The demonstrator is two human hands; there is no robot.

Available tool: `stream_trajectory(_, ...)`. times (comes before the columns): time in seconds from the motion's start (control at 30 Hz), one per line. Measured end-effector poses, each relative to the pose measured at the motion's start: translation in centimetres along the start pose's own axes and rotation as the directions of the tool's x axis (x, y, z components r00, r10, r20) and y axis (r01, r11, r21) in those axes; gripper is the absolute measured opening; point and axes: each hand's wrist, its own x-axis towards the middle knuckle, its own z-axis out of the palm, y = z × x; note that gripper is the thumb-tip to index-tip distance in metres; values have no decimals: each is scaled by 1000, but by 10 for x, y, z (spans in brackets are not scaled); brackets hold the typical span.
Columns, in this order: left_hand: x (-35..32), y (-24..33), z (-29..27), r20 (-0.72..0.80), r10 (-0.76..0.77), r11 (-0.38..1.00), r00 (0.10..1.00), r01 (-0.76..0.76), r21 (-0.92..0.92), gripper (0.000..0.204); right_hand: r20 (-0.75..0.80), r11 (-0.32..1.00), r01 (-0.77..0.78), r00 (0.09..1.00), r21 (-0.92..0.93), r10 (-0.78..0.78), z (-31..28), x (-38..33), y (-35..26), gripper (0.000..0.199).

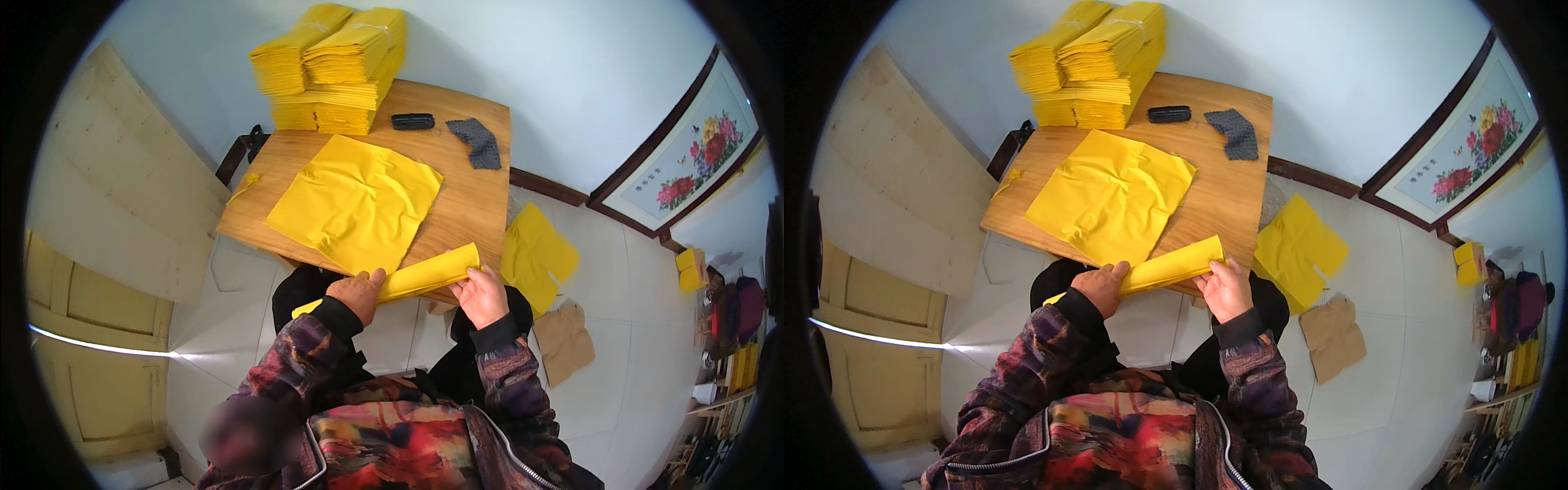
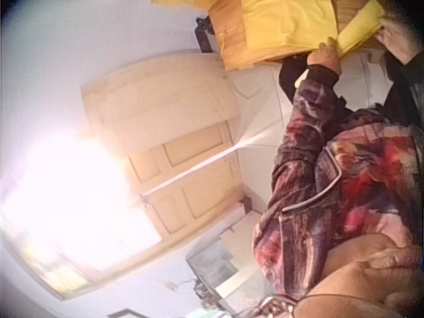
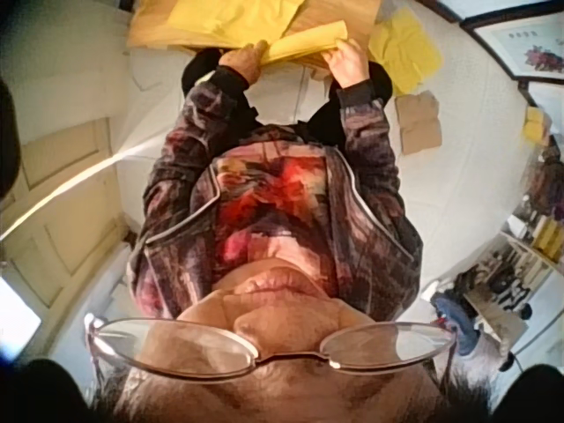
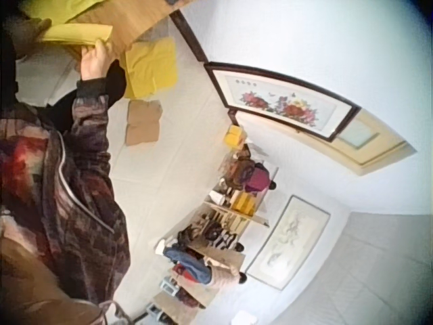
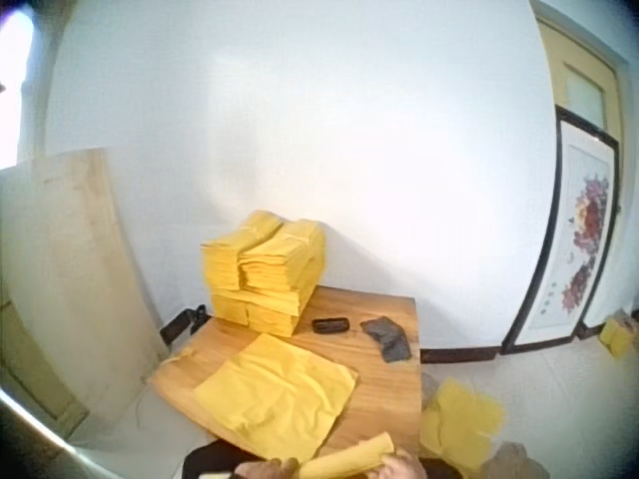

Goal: The person folds a yellow garment on a wooden table, smoothing and aligning edges, then folds it in half and places it on a stack of similar folded items. The person repeats the process with another yellow garment.

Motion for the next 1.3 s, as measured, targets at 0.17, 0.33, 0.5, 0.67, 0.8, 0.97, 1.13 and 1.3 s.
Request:
stream_trajectory(0.17,27,-6,-1,-42,73,990,996,-67,128,22,-161,985,-30,987,-169,2,-20,9,-15,24)
stream_trajectory(0.33,75,-11,-10,-3,154,969,988,-150,195,19,-275,861,-70,958,-505,-84,-30,28,-35,20)
stream_trajectory(0.5,110,-11,-5,96,175,965,980,-190,180,21,-304,698,-105,938,-708,-168,-41,34,-42,28)
stream_trajectory(0.67,117,-15,10,45,237,937,970,-241,253,26,-306,320,-202,896,-926,-321,-42,24,-35,36)
stream_trajectory(0.8,120,-13,11,83,229,915,970,-243,323,31,121,-299,-62,823,-952,-554,-24,9,-34,40)
stream_trajectory(0.97,121,-7,6,114,218,915,969,-244,322,35,414,-463,235,846,-855,-336,-9,27,-32,35)
stream_trajectory(1.13,118,-12,10,-48,293,903,955,-260,343,34,340,-423,236,921,-875,-191,-19,45,-31,31)
stream_trajectory(1.3,111,-15,26,-392,431,883,813,-291,367,17,354,-468,232,916,-853,-191,-23,45,-30,28)
